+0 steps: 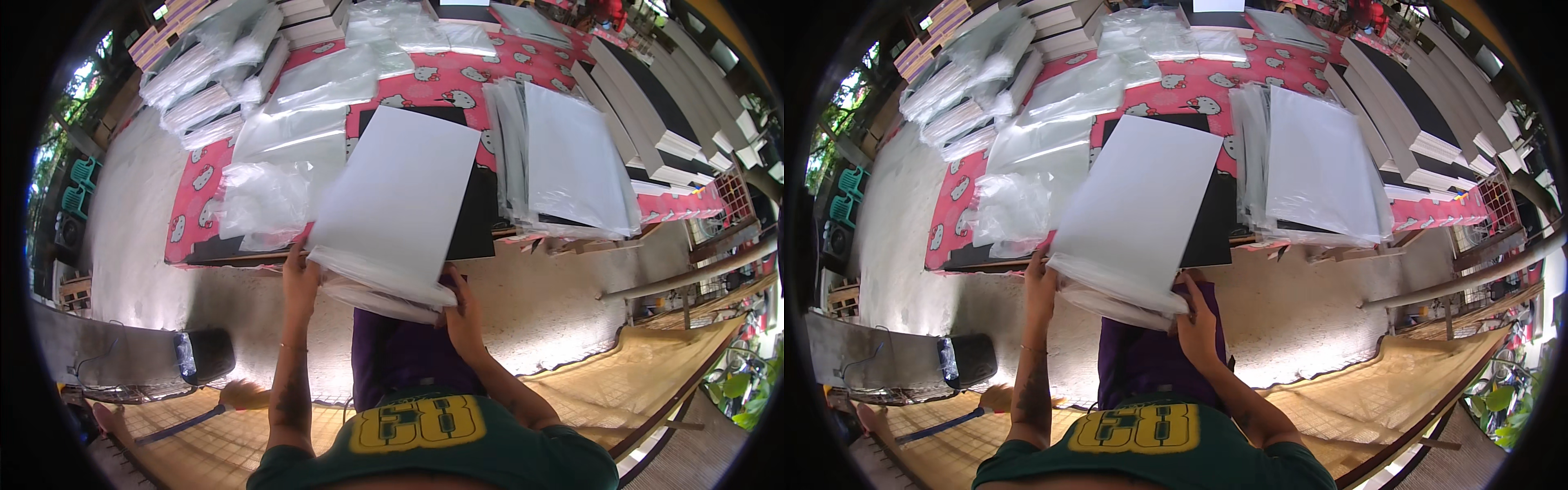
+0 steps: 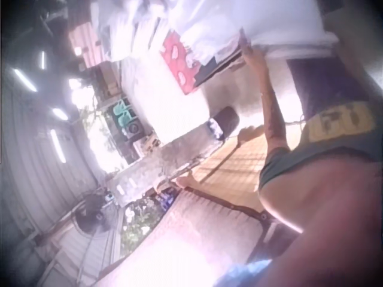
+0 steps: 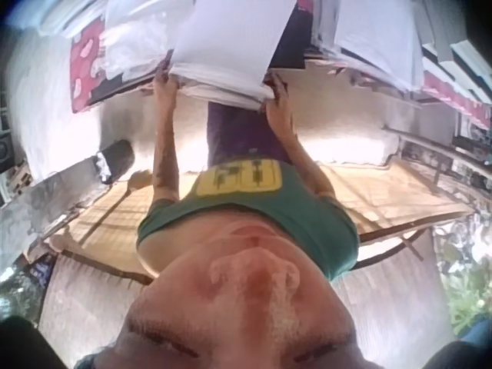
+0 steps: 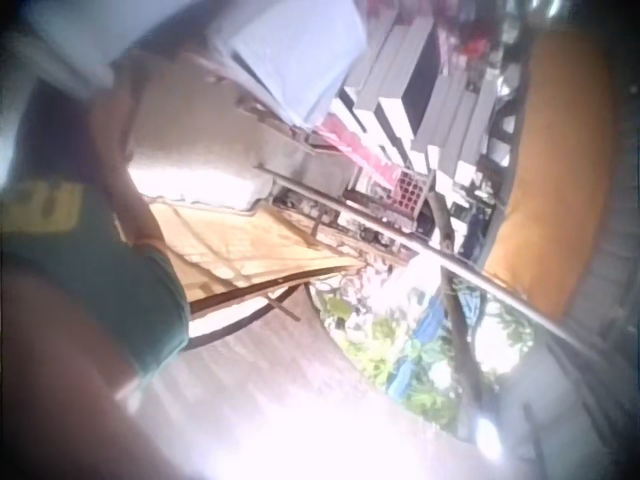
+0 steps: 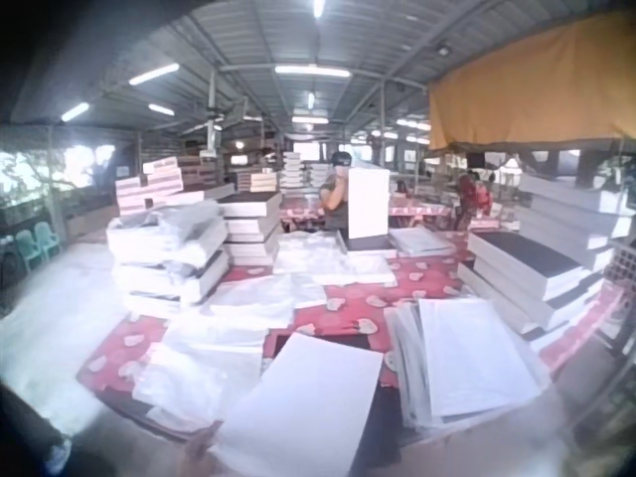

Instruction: The person places black rectangular objects into clear plastic bags by hand and stacks them onto a pile on a table.

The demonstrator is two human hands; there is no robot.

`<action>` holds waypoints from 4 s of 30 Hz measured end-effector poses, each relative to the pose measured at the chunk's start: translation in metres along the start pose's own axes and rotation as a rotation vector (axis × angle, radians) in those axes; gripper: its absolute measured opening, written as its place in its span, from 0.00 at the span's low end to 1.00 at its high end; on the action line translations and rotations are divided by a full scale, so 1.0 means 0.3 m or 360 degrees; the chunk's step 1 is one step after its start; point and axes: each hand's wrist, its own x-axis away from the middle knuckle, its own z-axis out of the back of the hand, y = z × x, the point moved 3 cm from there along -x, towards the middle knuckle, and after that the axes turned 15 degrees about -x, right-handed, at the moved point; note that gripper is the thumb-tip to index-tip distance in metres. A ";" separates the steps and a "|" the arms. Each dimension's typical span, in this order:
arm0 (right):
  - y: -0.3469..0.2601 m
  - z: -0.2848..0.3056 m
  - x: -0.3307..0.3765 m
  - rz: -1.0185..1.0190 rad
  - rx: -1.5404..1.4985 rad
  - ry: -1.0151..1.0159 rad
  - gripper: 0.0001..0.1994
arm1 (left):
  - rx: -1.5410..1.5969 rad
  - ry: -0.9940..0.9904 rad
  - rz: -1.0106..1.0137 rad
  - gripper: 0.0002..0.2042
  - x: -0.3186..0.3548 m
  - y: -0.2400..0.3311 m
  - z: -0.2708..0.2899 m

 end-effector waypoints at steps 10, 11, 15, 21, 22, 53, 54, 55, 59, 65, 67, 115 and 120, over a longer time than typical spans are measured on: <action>-0.094 0.183 -0.034 0.0398 0.0007 0.0370 0.20 | 0.0416 -0.0445 -0.0158 0.18 0.182 -0.063 -0.136; -0.104 0.199 -0.052 0.0450 0.0112 0.0428 0.17 | 0.0496 -0.0430 -0.0111 0.19 0.195 -0.012 -0.161; -0.189 0.305 -0.095 0.0335 0.0235 0.0041 0.19 | 0.0499 -0.0673 -0.0050 0.21 0.200 0.058 -0.077; -0.819 -0.012 -0.058 0.0224 -0.1013 -0.0856 0.25 | 0.1283 -0.0459 -0.0542 0.24 0.135 0.541 0.192; -0.861 -0.061 -0.103 0.0406 -0.1075 -0.0760 0.25 | 0.1931 -0.0829 -0.0549 0.21 0.074 0.637 0.178; -0.262 0.041 -0.574 0.1068 0.0362 -0.0074 0.17 | 0.0427 -0.0025 -0.0709 0.13 -0.246 0.223 -0.193; -0.264 0.045 -0.575 0.1097 0.0385 -0.0090 0.17 | 0.0426 -0.0017 -0.0766 0.13 -0.250 0.226 -0.206; -0.272 0.054 -0.558 0.0879 0.0306 -0.0109 0.17 | 0.0558 -0.0035 -0.0714 0.13 -0.236 0.272 -0.190; -0.414 0.076 -0.549 0.0865 -0.0230 -0.0026 0.15 | 0.1018 -0.0104 -0.0536 0.13 -0.209 0.542 -0.126; -0.528 -0.101 -0.490 0.0645 -0.1757 -0.0251 0.27 | 0.1040 -0.0033 -0.0572 0.15 -0.187 0.678 -0.312; -0.557 -0.072 -0.544 0.0890 -0.1643 0.0087 0.29 | 0.0713 -0.0104 -0.0596 0.17 -0.150 0.664 -0.410; -0.843 -0.581 0.137 0.0345 -0.1313 -0.2527 0.26 | -0.1350 0.0908 -0.0949 0.09 -0.143 0.220 0.200; -0.674 -0.545 -0.068 0.0440 -0.0816 -0.1273 0.28 | -0.0349 0.0584 -0.0702 0.06 -0.062 0.346 0.140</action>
